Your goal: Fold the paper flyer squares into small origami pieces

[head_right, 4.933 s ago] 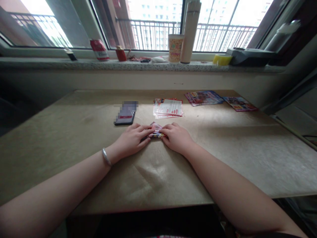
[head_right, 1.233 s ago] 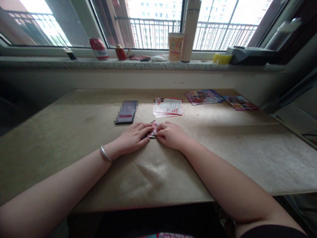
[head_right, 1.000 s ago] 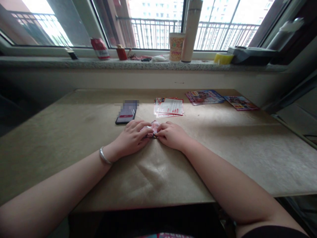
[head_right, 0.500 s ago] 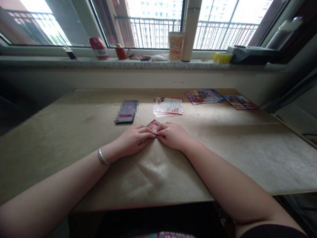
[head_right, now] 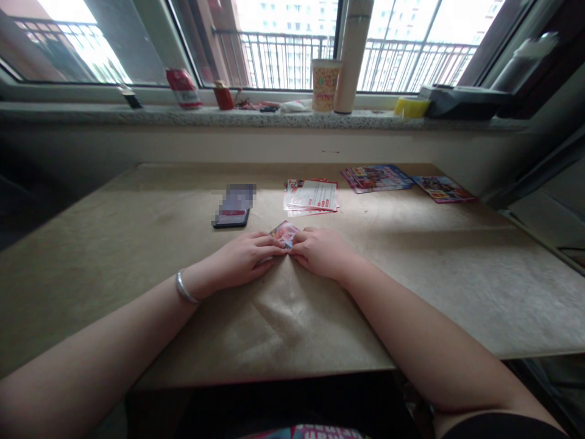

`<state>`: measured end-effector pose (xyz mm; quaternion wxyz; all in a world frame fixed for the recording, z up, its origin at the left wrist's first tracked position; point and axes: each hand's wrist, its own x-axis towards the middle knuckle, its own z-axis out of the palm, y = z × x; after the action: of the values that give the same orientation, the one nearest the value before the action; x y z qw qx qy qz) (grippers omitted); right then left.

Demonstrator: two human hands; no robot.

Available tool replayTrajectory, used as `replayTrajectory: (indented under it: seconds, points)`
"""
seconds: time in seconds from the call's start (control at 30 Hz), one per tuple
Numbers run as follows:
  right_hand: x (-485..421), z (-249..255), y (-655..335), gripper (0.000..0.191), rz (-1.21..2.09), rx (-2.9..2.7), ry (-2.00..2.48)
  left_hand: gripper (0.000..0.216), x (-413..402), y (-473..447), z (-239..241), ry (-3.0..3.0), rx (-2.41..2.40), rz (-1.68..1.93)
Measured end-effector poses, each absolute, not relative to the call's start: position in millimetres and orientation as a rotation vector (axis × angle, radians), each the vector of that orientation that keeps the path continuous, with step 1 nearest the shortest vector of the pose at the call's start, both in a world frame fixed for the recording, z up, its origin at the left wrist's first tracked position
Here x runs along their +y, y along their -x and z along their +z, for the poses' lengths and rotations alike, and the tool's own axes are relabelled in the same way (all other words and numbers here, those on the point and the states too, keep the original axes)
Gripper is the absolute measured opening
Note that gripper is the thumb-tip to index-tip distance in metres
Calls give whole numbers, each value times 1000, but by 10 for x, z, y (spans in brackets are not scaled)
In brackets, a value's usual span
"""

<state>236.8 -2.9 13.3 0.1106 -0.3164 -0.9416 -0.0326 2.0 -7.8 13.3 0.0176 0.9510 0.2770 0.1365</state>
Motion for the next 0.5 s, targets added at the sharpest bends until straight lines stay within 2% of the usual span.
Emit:
replayTrajectory:
  seconds: [0.2, 0.5]
  points:
    - [-56, 159, -2359, 28, -88, -2770, 855, 35, -99, -3, 139, -2951, 868, 390]
    - [-8, 171, -2403, 22, 102, -2723, 940, 34, -92, -12, 121, -2950, 874, 385]
